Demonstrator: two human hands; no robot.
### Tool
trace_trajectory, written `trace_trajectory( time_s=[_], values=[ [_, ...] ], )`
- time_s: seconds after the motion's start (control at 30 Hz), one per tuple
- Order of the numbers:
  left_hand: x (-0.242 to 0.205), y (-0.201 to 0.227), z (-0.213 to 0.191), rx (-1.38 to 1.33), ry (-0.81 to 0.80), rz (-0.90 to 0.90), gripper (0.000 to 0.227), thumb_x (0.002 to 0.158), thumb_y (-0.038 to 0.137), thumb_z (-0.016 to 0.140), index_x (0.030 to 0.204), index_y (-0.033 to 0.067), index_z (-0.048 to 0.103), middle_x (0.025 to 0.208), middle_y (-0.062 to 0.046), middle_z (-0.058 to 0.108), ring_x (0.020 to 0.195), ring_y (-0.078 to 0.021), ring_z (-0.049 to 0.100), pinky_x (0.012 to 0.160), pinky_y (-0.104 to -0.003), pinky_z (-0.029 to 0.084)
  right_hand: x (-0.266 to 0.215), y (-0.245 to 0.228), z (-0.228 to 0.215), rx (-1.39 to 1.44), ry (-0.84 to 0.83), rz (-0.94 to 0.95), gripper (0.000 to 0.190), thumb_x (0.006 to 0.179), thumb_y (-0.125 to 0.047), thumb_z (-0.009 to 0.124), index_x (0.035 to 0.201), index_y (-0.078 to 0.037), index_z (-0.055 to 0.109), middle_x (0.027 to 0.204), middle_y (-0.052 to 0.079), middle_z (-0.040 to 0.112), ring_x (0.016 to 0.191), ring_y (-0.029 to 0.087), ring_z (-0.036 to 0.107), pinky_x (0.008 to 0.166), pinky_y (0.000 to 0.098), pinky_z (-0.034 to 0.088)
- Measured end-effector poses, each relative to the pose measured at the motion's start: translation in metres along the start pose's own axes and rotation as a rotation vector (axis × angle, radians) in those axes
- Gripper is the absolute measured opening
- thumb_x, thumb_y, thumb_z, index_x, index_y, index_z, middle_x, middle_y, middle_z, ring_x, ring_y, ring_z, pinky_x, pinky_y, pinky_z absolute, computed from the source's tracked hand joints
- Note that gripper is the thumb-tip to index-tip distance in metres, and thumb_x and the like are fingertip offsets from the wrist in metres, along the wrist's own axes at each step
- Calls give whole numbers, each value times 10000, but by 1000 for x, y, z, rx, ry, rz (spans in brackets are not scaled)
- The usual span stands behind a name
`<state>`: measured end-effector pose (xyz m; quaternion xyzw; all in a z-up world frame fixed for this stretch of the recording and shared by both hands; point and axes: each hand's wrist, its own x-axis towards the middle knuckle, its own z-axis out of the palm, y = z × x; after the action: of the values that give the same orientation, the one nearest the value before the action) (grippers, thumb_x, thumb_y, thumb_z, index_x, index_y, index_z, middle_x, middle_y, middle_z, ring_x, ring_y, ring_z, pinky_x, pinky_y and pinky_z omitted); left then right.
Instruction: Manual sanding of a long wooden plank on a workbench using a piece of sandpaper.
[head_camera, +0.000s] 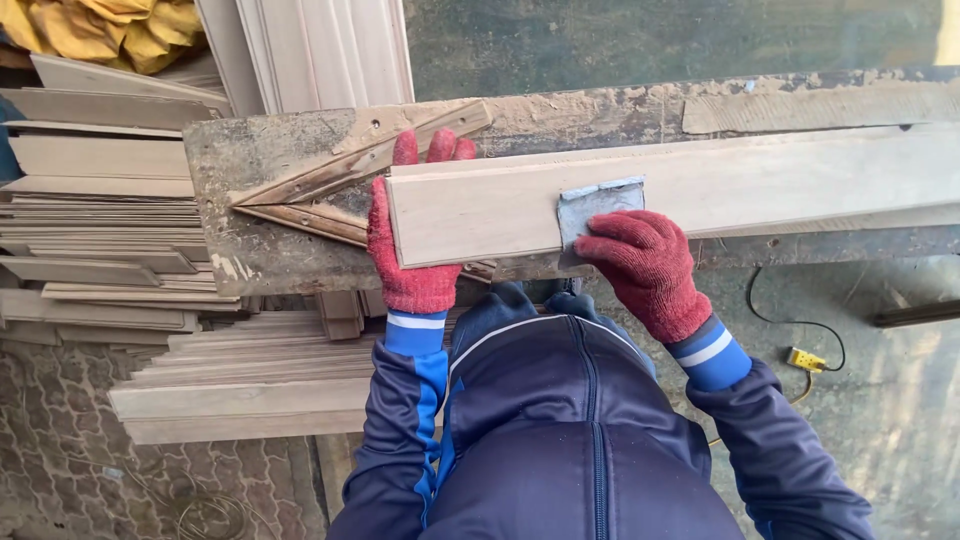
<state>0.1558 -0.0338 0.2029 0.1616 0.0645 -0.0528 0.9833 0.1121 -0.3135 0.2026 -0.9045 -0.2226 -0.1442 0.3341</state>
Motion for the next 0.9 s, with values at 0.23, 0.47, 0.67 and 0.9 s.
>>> trace_trajectory(
  time_s=[0.23,0.47,0.67,0.9],
  values=[
    [-4,4,11,-15,-22,-21,527,1124,512,414,1568,232,466,1632,-180,425,1563,-419,320,1253,-715,268,50,-53,43,19,-49,-185,216,983,-298,719,1192,-313,775,1096,4,731,927,280,702,780,438,593],
    [-6,26,-1,8,232,-95,643,1049,484,425,1614,180,375,1641,-215,410,1552,-429,346,1267,-709,258,78,-95,79,6,-208,-286,264,957,-199,685,1198,-305,707,1171,5,668,1076,247,657,892,421,564],
    [-7,20,38,77,477,-121,674,947,524,590,1490,129,546,1488,-218,575,1351,-389,581,1153,-648,465,9,-9,10,18,-62,-132,218,994,-248,707,1200,-286,766,1243,42,709,1041,303,701,856,432,590],
    [-2,14,83,190,696,-50,650,891,543,639,1398,136,645,1362,-151,691,1192,-333,705,1050,-589,578,-82,94,-80,-143,23,347,335,909,-200,875,1225,-263,784,1419,123,673,1387,387,547,1188,505,450]
  ],
)
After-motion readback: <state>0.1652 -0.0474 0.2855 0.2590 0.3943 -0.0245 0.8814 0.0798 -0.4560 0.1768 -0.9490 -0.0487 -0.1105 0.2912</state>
